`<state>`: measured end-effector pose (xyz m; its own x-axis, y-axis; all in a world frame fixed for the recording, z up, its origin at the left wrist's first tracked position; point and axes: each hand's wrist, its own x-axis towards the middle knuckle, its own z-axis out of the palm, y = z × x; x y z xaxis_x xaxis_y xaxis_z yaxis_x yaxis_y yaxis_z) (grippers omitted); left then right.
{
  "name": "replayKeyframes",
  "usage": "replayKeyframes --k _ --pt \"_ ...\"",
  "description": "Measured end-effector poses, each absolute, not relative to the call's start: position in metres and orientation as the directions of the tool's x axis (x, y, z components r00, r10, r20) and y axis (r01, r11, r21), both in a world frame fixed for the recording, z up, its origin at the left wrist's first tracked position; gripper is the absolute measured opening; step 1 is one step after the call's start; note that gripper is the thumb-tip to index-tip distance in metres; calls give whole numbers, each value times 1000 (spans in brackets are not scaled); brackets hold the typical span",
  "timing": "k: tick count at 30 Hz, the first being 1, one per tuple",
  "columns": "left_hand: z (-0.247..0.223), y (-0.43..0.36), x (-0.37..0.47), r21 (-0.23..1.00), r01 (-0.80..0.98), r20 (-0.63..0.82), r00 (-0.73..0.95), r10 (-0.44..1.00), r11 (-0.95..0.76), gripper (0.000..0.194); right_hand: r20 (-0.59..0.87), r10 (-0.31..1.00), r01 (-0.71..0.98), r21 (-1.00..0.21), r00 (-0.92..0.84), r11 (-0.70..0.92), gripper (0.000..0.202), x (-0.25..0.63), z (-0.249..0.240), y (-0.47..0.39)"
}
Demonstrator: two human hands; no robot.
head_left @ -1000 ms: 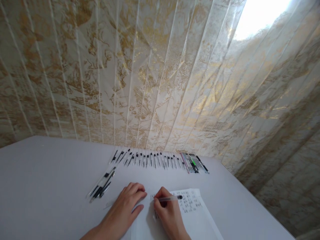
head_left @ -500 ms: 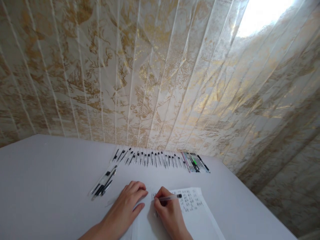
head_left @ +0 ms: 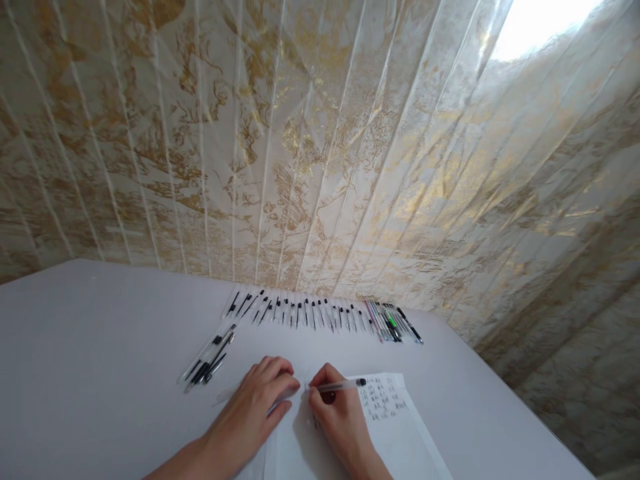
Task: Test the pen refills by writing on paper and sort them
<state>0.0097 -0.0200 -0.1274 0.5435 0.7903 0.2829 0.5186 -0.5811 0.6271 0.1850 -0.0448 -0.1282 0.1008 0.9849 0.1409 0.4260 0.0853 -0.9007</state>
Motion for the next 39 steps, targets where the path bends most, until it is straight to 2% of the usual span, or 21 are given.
replayKeyframes --k 14,39 --pt "-127 -22 9 625 536 259 544 798 -568 28 79 991 454 -891 104 23 7 184 -138 -48" --pt "-127 -21 9 627 533 253 550 796 -567 29 107 989 432 -901 103 53 7 187 -143 -47"
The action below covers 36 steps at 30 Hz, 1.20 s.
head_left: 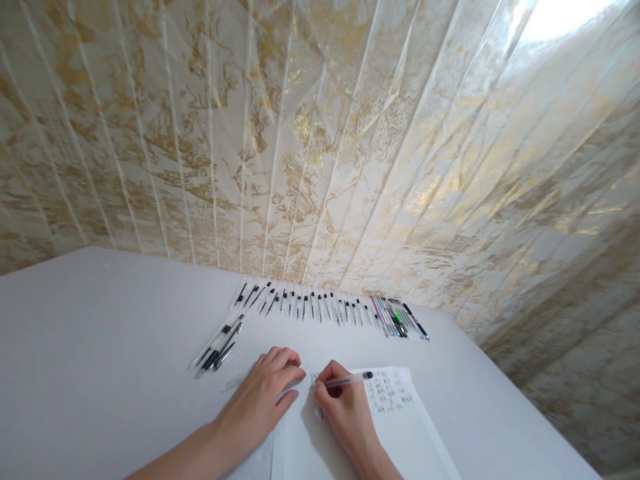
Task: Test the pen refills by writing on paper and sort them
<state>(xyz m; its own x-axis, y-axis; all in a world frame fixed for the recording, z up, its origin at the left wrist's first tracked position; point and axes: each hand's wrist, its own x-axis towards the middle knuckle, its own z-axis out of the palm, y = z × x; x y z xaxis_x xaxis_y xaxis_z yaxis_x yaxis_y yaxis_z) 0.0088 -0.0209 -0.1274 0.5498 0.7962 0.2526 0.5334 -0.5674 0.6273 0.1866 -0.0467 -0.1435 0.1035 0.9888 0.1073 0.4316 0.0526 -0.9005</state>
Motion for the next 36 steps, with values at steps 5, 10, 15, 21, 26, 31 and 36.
replayKeyframes --k 5,10,15,21,26,31,36 --pt "-128 -21 9 620 539 258 547 797 -570 29 120 985 428 -902 120 58 8 186 -143 -47" --pt "-127 -21 9 610 544 264 545 796 -576 29 131 983 427 -902 130 64 8 187 -143 -46" --pt "-127 -22 10 611 547 257 548 796 -573 29 121 985 437 -898 127 54 8 187 -145 -45" --pt "-121 -21 7 587 567 234 564 792 -578 29 95 986 361 -932 139 39 11 188 -140 -46" --pt "-101 -4 -24 455 741 154 481 863 -495 27 41 981 208 -978 192 0 12 193 -130 -44" --pt "-95 4 -43 330 852 40 418 908 -407 14 89 985 196 -979 151 58 16 194 -128 -45" --pt "-100 4 -38 335 853 -16 430 903 -400 19 60 994 144 -988 93 46 15 192 -125 -46"
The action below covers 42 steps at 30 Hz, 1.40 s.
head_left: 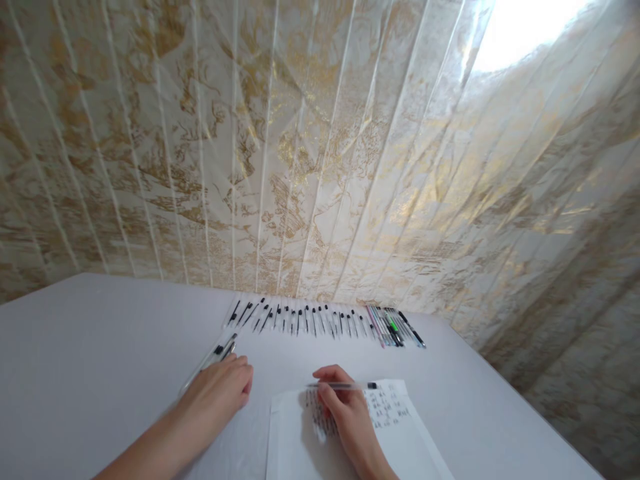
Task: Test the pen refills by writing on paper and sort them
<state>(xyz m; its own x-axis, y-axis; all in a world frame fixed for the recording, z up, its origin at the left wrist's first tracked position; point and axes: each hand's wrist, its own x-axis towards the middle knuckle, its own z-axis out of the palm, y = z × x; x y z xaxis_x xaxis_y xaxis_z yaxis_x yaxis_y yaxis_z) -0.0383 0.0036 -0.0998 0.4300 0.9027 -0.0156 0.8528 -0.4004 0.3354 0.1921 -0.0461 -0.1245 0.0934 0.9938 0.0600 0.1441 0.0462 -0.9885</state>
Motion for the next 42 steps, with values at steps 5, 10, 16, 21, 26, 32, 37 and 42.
replayKeyframes --k 5,10,16,21,26,32,37,42 --pt "-103 6 -51 298 866 7 419 908 -402 27 95 995 155 -983 -28 98 5 183 -108 -52" --pt "-98 3 -53 270 869 -15 434 901 -414 19 64 994 163 -984 -85 77 6 172 -91 -55" --pt "-75 -6 -30 617 687 22 472 881 -384 7 110 988 203 -971 -107 130 9 159 -84 -41" --pt "-75 -5 -22 698 609 106 432 896 -377 4 186 980 239 -951 -71 197 12 156 -84 -39" --pt "-82 -3 -21 902 368 74 387 919 -227 13 342 940 288 -898 -15 331 14 159 -74 -44" --pt "-94 -6 -13 866 -369 -286 188 939 338 13 557 815 444 -696 -161 564 10 155 -73 -52" --pt "-96 -11 -8 767 -503 -369 164 915 399 4 568 796 519 -625 -210 583 10 148 -84 -52" --pt "-94 -14 -5 745 -519 -370 202 907 420 5 548 823 529 -659 -149 535 6 149 -91 -49"
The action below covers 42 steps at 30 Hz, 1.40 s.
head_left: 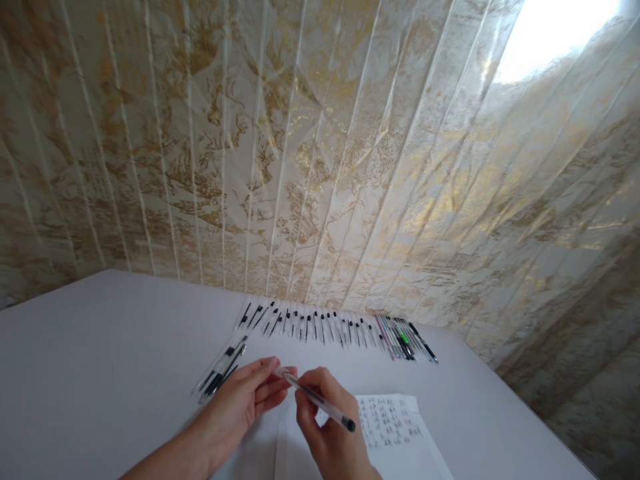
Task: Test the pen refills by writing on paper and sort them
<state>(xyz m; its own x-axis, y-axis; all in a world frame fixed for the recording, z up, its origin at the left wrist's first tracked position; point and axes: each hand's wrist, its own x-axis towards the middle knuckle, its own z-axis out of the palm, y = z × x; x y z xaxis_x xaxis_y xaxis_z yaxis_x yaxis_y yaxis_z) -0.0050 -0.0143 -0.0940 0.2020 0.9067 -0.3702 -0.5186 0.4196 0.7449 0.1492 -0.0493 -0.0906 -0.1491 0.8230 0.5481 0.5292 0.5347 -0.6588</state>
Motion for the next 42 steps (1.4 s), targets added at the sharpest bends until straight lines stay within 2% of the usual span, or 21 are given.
replayKeyframes --k 5,10,15,18,24,27,32,34,35,37,42 --pt "-96 -17 -4 752 -489 -379 229 897 442 8 533 833 492 -691 -148 530 6 151 -95 -46" --pt "-109 -22 -1 821 -408 -301 286 910 400 35 570 793 583 -577 -215 573 11 152 -98 -44" --pt "-130 -22 7 914 -292 -230 201 952 283 51 507 831 630 -574 -228 523 9 150 -102 -44" --pt "-134 -20 9 925 -253 -246 171 954 284 54 531 810 631 -545 -250 552 11 146 -108 -44" --pt "-135 -15 6 937 -190 -261 178 949 293 57 681 676 601 -425 -280 677 26 140 -118 -39" --pt "-140 -15 8 947 -136 -257 227 940 292 60 657 702 606 -449 -275 657 29 137 -115 -39" --pt "-148 -21 14 974 53 -226 362 904 222 67 433 878 626 -632 -204 458 28 162 -99 -30" --pt "-150 -21 14 976 97 -219 367 904 198 69 318 939 712 -630 -129 311 30 194 -95 -17" --pt "-151 -22 13 976 113 -217 375 901 188 71 263 961 786 -574 -90 231 31 214 -94 -8" --pt "-154 -22 12 977 150 -199 398 895 151 72 163 986 939 -342 41 18 31 260 -94 8" --pt "-151 -25 12 970 239 -141 373 917 51 63 79 946 939 -168 315 -299 18 369 -99 30"
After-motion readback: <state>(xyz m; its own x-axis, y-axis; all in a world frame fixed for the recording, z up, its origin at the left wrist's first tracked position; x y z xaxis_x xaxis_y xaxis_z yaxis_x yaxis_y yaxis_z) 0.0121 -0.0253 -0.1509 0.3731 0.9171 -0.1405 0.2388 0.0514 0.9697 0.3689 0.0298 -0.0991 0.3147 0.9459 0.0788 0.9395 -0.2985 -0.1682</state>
